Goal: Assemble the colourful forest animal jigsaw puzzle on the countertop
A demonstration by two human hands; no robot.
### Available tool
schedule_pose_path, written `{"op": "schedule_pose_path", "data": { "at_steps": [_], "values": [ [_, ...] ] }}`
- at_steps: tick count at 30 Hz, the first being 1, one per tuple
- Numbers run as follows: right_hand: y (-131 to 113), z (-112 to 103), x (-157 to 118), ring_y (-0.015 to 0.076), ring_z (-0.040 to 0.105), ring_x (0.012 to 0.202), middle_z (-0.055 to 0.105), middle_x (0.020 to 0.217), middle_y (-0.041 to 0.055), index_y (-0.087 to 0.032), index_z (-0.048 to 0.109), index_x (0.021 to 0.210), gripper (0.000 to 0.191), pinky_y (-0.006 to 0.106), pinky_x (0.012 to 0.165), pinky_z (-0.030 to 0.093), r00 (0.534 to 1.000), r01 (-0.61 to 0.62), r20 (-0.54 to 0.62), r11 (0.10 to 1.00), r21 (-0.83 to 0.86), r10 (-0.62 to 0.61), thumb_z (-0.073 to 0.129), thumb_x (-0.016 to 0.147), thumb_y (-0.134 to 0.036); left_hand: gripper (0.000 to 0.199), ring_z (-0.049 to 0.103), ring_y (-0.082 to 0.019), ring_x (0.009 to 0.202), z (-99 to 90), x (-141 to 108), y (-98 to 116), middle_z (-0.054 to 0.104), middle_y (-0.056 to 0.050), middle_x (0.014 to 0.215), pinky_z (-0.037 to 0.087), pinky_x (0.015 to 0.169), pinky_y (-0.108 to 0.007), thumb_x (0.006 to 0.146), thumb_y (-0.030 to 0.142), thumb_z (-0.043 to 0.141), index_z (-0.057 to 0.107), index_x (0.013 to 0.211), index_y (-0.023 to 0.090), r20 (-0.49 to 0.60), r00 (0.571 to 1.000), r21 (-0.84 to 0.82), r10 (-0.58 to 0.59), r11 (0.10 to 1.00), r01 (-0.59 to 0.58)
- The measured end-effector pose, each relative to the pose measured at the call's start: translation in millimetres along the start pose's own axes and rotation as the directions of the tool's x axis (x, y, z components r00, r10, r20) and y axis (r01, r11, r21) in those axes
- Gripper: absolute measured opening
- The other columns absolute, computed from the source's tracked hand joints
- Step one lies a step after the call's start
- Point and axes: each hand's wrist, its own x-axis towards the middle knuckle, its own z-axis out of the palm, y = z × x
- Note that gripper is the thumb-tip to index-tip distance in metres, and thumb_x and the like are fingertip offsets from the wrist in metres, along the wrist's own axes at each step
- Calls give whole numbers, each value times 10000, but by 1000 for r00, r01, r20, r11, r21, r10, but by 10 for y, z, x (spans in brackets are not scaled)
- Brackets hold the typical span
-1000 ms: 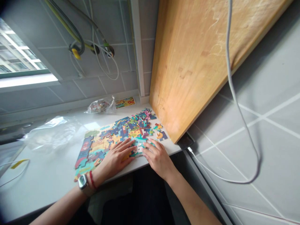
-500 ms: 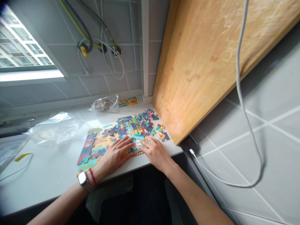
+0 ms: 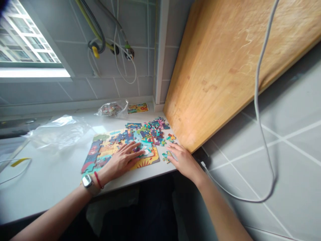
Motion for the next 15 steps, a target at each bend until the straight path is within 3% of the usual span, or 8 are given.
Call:
{"op": "schedule_pose_path", "data": {
  "at_steps": [4, 7, 15],
  "values": [
    [113, 31, -96, 308, 611, 1374, 666, 1464, 110, -252, 694, 1394, 503, 532, 1177, 494, 994, 1, 112, 1000, 3, -1, 768, 897, -252, 415, 460, -373, 1490, 5, -13, -32, 548, -65, 1577, 418, 1197, -628, 1036, 297, 566, 652, 1434, 380, -5, 1000, -2, -20, 1000, 20],
    [120, 30, -77, 299, 598, 1387, 704, 1413, 95, -266, 696, 1391, 489, 526, 1175, 496, 991, 14, 135, 999, 33, -18, 762, 907, -235, 433, 426, -366, 1514, 8, -34, -32, 525, -53, 1599, 387, 1219, -634, 1030, 286, 566, 637, 1446, 385, -1, 999, 6, -32, 999, 32],
    [93, 45, 4, 282, 691, 1201, 771, 1200, 92, -243, 773, 1235, 382, 457, 1076, 579, 991, 110, 68, 992, 68, -114, 822, 856, -227, 442, 443, -361, 1509, -60, -158, -50, 507, -51, 1617, 403, 1217, -612, 1056, 312, 531, 598, 1485, 396, 42, 999, 7, 2, 1000, -2]
  ]
}}
